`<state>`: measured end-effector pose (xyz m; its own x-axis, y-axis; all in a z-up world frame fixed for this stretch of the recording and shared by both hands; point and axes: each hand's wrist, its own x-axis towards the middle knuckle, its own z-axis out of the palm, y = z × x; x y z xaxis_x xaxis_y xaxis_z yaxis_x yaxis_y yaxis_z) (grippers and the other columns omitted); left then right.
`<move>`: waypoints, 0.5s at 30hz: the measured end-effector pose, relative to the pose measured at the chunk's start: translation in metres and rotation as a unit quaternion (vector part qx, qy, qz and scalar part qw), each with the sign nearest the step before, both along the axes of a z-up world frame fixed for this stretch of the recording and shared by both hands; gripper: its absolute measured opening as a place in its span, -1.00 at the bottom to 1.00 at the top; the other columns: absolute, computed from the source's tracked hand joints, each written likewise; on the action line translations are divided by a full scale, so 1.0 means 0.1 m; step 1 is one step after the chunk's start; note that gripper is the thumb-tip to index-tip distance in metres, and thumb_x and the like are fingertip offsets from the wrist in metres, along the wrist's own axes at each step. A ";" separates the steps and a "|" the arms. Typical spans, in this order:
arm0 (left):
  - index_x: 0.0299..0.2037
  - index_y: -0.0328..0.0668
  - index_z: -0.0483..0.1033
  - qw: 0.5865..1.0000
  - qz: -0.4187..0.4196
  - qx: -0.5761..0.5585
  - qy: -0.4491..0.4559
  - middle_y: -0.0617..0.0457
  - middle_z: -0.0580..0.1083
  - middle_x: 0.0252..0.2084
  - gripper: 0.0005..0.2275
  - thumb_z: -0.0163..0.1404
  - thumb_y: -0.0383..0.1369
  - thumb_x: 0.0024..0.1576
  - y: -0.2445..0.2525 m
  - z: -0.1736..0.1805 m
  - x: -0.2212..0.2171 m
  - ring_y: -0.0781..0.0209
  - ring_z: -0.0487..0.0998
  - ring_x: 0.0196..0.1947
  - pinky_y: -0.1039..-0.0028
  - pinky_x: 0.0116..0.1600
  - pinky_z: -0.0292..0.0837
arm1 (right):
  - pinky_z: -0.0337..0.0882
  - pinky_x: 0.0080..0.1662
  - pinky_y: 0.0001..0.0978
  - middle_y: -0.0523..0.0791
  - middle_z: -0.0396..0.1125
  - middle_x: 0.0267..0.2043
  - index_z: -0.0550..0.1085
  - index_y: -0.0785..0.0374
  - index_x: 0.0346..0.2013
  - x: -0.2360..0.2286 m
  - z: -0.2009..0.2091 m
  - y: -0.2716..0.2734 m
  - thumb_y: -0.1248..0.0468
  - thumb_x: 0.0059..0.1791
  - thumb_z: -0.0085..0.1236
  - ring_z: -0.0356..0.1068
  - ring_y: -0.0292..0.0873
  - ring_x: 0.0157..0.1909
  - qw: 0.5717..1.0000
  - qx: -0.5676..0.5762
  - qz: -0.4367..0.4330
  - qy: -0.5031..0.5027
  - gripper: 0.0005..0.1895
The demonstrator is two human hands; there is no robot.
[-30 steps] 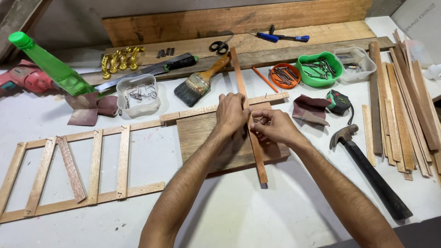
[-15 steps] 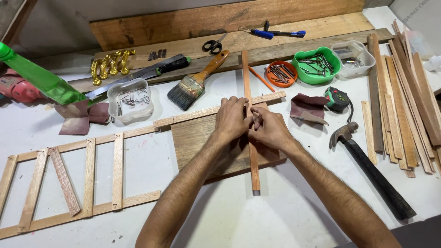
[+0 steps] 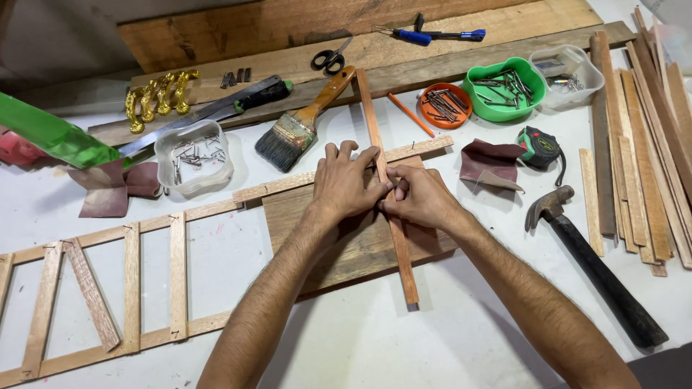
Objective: Assembling, nailing, and sanding wooden strips onto a base board to create a structural frame.
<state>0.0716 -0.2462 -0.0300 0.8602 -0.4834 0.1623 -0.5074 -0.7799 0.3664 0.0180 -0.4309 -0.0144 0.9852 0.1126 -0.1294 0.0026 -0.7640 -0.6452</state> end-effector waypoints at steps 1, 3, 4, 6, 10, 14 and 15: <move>0.27 0.08 0.43 1.000 0.000 0.000 0.001 -0.17 0.34 0.17 -0.33 0.22 0.11 -0.04 0.01 0.03 0.00 -0.10 0.28 0.15 0.04 0.11 0.34 | 0.53 -0.31 -0.46 -0.17 0.45 -0.50 0.44 0.32 0.21 0.01 0.01 0.01 0.20 -0.20 0.41 0.49 -0.30 -0.41 1.000 0.000 0.000 0.001 -0.29; 0.28 0.10 0.42 0.999 0.005 0.004 0.036 -0.13 0.36 0.12 -0.32 0.23 0.10 -0.06 0.01 0.10 -0.01 -0.06 0.29 0.12 0.08 0.11 0.35 | 0.53 -0.33 -0.43 -0.16 0.46 -0.49 0.49 0.31 0.15 0.02 0.05 0.01 0.17 -0.20 0.44 0.50 -0.29 -0.41 1.000 -0.005 -0.003 0.027 -0.35; 0.28 0.10 0.42 0.999 0.005 0.004 0.036 -0.13 0.36 0.12 -0.32 0.23 0.10 -0.06 0.00 0.10 0.00 -0.06 0.29 0.12 0.08 0.11 0.35 | 0.53 -0.33 -0.43 -0.16 0.46 -0.49 0.49 0.31 0.15 0.03 0.05 0.01 0.17 -0.20 0.44 0.50 -0.29 -0.41 1.000 -0.005 -0.003 0.027 -0.35; 0.27 0.09 0.42 0.999 0.005 0.006 0.034 -0.11 0.38 0.08 -0.32 0.23 0.10 -0.07 0.00 0.10 -0.01 -0.05 0.29 0.10 0.09 0.10 0.35 | 0.54 -0.33 -0.42 -0.16 0.44 -0.48 0.52 0.32 0.06 0.02 0.07 0.02 0.18 -0.23 0.48 0.49 -0.31 -0.40 1.000 -0.009 -0.005 0.029 -0.39; 0.25 0.09 0.44 1.000 0.006 0.005 0.016 -0.11 0.38 0.08 -0.36 0.22 0.11 -0.03 -0.01 0.09 -0.07 -0.07 0.29 0.10 0.07 0.10 0.35 | 0.54 -0.34 -0.41 -0.18 0.45 -0.51 0.55 0.31 -0.01 0.01 0.02 -0.01 0.17 -0.19 0.43 0.50 -0.31 -0.42 1.000 0.004 -0.001 0.031 -0.49; 0.21 0.10 0.50 1.000 0.017 0.014 -0.011 -0.12 0.37 0.07 -0.46 0.17 0.09 0.06 -0.04 -0.01 -0.16 -0.06 0.30 0.10 0.05 0.09 0.35 | 0.53 -0.33 -0.41 -0.20 0.44 -0.53 0.56 0.22 -0.03 -0.04 0.03 0.00 0.18 -0.18 0.40 0.48 -0.31 -0.44 1.000 0.002 0.008 0.003 -0.54; 0.19 0.08 0.51 0.999 0.018 0.018 -0.021 -0.12 0.37 0.07 -0.49 0.17 0.06 0.08 -0.05 -0.04 -0.19 -0.07 0.30 0.10 0.04 0.08 0.36 | 0.53 -0.32 -0.42 -0.20 0.44 -0.53 0.58 0.21 -0.08 -0.06 0.04 0.01 0.18 -0.16 0.38 0.48 -0.32 -0.44 1.000 -0.003 0.010 0.007 -0.60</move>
<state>0.0526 -0.2507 -0.0343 0.8694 -0.4591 0.1827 -0.4942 -0.8097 0.3165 0.0122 -0.4301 -0.0104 0.9809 0.1320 -0.1430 0.0098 -0.7672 -0.6413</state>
